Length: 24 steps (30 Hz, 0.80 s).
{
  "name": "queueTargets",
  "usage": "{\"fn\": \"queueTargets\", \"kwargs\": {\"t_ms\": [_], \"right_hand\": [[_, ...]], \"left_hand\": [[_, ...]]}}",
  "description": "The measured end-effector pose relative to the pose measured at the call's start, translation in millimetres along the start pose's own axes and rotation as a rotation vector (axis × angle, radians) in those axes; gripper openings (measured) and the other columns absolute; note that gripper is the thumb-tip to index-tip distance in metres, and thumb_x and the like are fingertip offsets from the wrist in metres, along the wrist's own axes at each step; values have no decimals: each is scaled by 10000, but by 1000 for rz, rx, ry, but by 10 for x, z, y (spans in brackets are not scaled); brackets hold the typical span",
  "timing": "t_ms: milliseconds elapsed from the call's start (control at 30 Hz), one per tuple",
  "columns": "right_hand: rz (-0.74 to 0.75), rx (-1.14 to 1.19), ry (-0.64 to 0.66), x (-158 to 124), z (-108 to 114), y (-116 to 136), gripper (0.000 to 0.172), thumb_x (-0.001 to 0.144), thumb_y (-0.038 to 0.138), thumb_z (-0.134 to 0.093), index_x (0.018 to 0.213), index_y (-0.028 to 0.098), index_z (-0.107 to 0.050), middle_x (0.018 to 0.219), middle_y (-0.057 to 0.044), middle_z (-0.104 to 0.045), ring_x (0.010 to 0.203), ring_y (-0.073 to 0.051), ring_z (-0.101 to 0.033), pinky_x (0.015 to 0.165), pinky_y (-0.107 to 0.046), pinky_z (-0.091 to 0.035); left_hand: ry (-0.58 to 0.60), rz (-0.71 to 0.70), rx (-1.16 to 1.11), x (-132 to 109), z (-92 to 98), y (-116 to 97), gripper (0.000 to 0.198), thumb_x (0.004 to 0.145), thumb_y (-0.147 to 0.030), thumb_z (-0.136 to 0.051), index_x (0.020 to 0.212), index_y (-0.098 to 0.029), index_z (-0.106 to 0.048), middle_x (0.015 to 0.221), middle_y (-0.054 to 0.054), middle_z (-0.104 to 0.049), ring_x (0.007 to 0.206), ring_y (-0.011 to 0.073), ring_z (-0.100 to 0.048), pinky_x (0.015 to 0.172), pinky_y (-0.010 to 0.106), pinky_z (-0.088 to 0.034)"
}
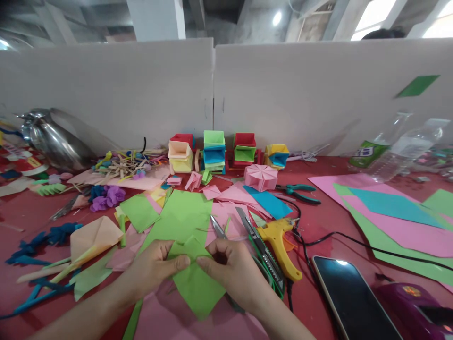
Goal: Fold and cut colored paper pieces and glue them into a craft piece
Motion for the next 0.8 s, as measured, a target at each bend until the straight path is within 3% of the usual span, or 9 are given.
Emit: {"fn": "queueTargets", "kwargs": {"t_ms": [167,300,467,633,800], "right_hand": [[9,104,59,3,-72,34,249,735,390,-624,724,149,-565,619,38,-454,547,-93,-400,498,-204,-331],[23,142,-51,5,-52,44,329,737,434,-607,593,166,-482,548,61,-354,498,-74,-308,448,-198,-259],[-33,161,-70,-28,20,61,378,687,445,-649,518,177,-443,492,71,-301,446,-62,-248,405,-211,-176],[-78,207,-108,-21,168,29,369,679,428,-681,533,173,-458,480,69,-334,431,-59,-293,404,-208,-204],[-98,259,-144,-11,191,19,361,668,434,-691,539,176,-474,474,60,-390,418,-68,-350,397,-210,-234]], "left_hand": [[-115,-3,-35,-2,46,11,256,703,-361,-701,791,-121,-689,644,24,-680,605,158,-596,575,255,-463],[-161,9,-27,-22,27,28,224,696,-346,-704,726,-125,-682,619,10,-668,554,127,-564,538,228,-444],[-107,7,-55,-14,-4,11,227,679,-355,-715,684,-134,-665,591,-6,-643,547,120,-561,538,225,-454],[-142,31,31,34,157,-63,297,648,-369,-731,520,-147,-581,459,-54,-536,459,90,-533,502,202,-454],[-139,25,109,61,261,-123,267,663,-369,-722,564,-143,-620,488,-7,-631,491,118,-601,518,209,-471]]}}
Point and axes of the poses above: each hand's wrist, its own x-axis towards the middle knuckle, its own z-axis out of the back of the hand, y = z × x, the point moved 6 cm from there along x, towards the middle knuckle
